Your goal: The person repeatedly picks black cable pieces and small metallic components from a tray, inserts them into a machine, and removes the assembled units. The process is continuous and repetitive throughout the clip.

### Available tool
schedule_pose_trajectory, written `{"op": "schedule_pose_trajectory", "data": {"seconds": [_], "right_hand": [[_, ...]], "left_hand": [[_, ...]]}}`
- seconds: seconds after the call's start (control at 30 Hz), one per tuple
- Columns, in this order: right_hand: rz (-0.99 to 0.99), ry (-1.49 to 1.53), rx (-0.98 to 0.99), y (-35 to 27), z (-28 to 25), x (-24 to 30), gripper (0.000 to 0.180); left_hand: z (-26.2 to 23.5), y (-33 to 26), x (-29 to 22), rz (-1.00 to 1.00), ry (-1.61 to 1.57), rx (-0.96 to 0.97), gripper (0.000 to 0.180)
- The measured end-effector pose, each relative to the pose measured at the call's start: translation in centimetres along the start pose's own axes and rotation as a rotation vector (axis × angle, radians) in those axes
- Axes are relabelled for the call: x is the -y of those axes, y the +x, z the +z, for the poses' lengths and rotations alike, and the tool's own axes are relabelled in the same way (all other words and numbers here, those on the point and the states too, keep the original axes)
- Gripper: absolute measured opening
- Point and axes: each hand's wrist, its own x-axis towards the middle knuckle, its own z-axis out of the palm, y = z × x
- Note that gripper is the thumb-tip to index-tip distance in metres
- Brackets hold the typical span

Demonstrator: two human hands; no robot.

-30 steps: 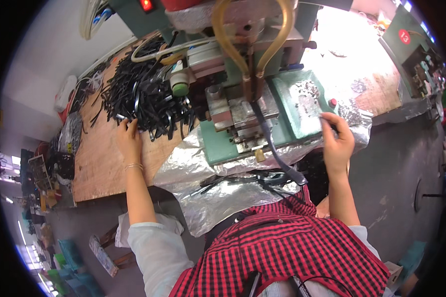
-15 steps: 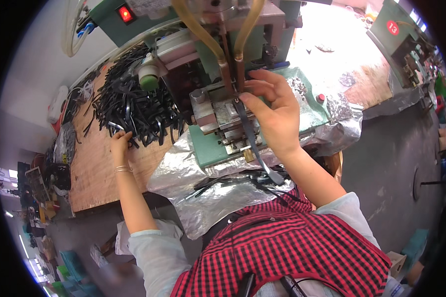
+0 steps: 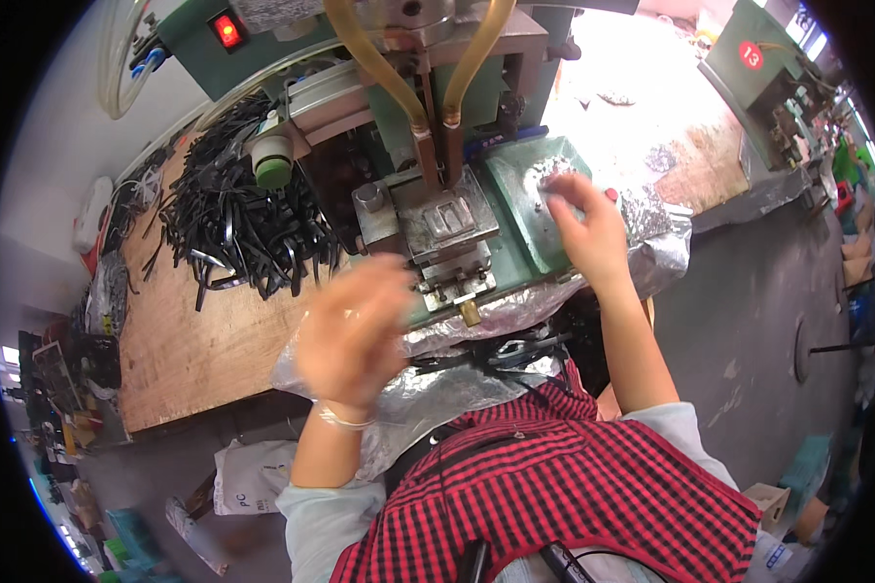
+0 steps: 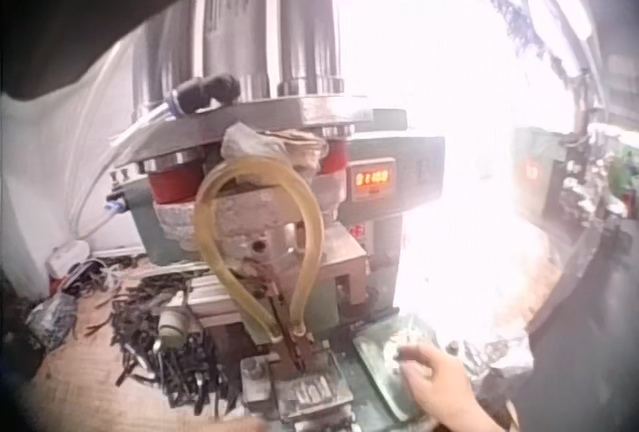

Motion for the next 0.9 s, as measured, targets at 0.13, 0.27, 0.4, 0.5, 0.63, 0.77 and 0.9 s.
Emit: {"op": "schedule_pose_trajectory", "data": {"seconds": [0.13,0.27,0.4,0.5,0.63,0.77,0.9], "right_hand": [[-0.210,-0.098,0.041,-2.7,0.0,-2.3,0.027],[-0.105,0.047,-0.179,-0.1,-1.3,-1.0,0.029],[-0.101,0.202,-0.237,2.1,-1.5,-3.2,0.026],[-0.048,-0.009,-0.062,-0.4,-2.5,-3.7,0.022],[-0.089,-0.249,-0.021,-1.7,-1.3,-3.2,0.015],[-0.193,-0.579,-0.013,-1.0,-0.2,-2.1,0.012],[-0.290,-0.683,-0.086,-1.4,0.5,-2.7,0.009]], "left_hand": [[4.1,0.1,-1.4,0.310,0.182,0.174,0.022],[5.0,0.0,0.4,0.349,0.169,0.089,0.023],[5.1,0.2,0.2,0.375,0.169,0.123,0.023],[5.4,0.4,0.3,0.389,0.187,0.103,0.021],[4.7,0.0,-0.1,0.334,0.190,0.125,0.020],[4.1,-1.0,-1.7,0.116,0.123,0.154,0.033],[1.9,-4.1,-3.8,-0.076,0.088,0.188,0.038]]}}
